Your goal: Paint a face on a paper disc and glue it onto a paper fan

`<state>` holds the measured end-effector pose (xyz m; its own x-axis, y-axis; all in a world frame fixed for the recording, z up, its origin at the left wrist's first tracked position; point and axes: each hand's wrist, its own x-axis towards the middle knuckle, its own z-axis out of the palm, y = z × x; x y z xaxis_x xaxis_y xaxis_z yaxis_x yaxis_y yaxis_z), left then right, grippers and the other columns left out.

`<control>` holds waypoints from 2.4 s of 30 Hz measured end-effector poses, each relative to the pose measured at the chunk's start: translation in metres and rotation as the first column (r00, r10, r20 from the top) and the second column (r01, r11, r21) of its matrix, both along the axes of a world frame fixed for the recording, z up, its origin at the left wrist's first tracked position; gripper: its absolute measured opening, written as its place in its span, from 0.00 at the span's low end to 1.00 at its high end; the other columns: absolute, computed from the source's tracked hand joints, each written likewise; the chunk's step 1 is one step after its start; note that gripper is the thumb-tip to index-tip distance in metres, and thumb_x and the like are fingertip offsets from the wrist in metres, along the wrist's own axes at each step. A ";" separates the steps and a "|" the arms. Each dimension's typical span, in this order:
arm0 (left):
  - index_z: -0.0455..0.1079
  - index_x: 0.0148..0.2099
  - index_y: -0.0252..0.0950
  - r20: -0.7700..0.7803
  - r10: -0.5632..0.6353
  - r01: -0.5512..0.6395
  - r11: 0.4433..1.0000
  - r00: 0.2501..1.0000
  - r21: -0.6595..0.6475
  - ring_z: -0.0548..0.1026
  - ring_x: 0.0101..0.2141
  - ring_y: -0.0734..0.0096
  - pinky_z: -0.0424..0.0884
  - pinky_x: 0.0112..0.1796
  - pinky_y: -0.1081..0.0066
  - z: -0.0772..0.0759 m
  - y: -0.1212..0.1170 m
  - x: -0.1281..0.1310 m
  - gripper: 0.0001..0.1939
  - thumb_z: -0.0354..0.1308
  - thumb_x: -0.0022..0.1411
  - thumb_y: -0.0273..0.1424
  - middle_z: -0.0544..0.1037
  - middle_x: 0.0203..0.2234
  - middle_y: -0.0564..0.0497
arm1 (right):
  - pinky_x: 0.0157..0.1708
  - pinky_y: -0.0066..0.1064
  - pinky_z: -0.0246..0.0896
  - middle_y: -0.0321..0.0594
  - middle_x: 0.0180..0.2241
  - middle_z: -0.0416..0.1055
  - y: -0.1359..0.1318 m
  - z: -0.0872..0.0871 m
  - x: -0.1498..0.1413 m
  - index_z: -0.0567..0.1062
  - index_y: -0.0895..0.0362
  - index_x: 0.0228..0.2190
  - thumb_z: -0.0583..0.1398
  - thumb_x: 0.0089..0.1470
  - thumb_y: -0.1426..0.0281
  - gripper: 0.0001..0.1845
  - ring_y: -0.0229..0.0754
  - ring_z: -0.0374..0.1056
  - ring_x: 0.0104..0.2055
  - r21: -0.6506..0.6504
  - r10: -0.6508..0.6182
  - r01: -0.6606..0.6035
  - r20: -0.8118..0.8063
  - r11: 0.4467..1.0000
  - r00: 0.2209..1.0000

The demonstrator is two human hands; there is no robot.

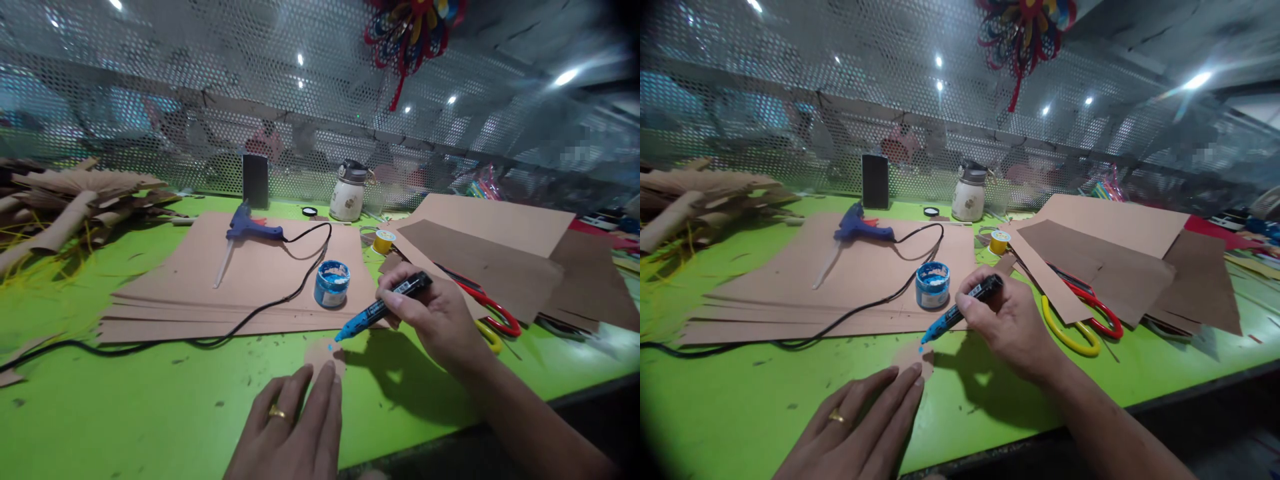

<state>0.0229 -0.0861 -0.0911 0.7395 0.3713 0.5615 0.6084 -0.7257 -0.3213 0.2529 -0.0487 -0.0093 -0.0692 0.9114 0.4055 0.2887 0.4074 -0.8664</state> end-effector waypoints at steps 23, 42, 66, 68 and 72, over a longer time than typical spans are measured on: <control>0.69 0.54 0.34 -0.007 -0.002 0.003 1.000 1.000 0.028 0.71 0.48 0.56 0.63 0.46 0.60 0.001 0.000 0.000 0.32 0.49 0.62 0.55 0.74 0.53 0.49 | 0.21 0.25 0.56 0.30 0.19 0.61 0.001 -0.002 -0.010 0.70 0.57 0.28 0.61 0.57 0.63 0.12 0.32 0.58 0.20 -0.051 0.054 -0.057 -0.052 0.997 0.997; 0.68 0.56 0.34 -0.018 0.002 -0.001 1.000 1.000 0.025 0.70 0.49 0.55 0.65 0.45 0.60 0.003 0.000 0.002 0.31 0.48 0.64 0.54 0.73 0.54 0.48 | 0.28 0.25 0.58 0.33 0.26 0.66 0.000 0.000 -0.008 0.71 0.56 0.30 0.58 0.52 0.76 0.03 0.34 0.60 0.27 -0.024 0.092 -0.089 0.243 0.996 0.966; 0.69 0.55 0.35 -0.016 -0.005 0.005 1.000 1.000 0.014 0.71 0.48 0.56 0.64 0.46 0.61 0.004 0.000 0.001 0.31 0.48 0.63 0.54 0.74 0.53 0.49 | 0.27 0.27 0.59 0.35 0.26 0.67 -0.002 0.001 -0.009 0.70 0.56 0.29 0.58 0.52 0.76 0.03 0.36 0.62 0.28 -0.068 0.086 -0.069 0.289 0.995 0.953; 0.69 0.55 0.35 -0.018 -0.004 0.005 1.000 1.000 0.012 0.71 0.48 0.56 0.64 0.46 0.61 0.004 0.000 0.001 0.31 0.48 0.63 0.54 0.73 0.53 0.48 | 0.27 0.27 0.59 0.36 0.26 0.67 -0.002 0.001 -0.008 0.70 0.56 0.29 0.58 0.52 0.76 0.03 0.37 0.63 0.28 -0.063 0.088 -0.073 0.292 0.995 0.952; 0.68 0.56 0.35 -0.028 -0.002 0.002 1.000 1.000 0.004 0.71 0.49 0.56 0.64 0.46 0.61 0.004 0.001 0.000 0.31 0.47 0.64 0.54 0.73 0.53 0.49 | 0.28 0.26 0.59 0.35 0.27 0.67 -0.002 0.001 -0.007 0.70 0.56 0.29 0.58 0.52 0.76 0.03 0.36 0.63 0.28 -0.052 0.087 -0.075 0.296 0.996 0.951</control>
<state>0.0230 -0.0847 -0.0867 0.7554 0.3679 0.5422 0.5980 -0.7254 -0.3409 0.2456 -0.0507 -0.0086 -0.2561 0.9125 0.3191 0.5034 0.4077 -0.7619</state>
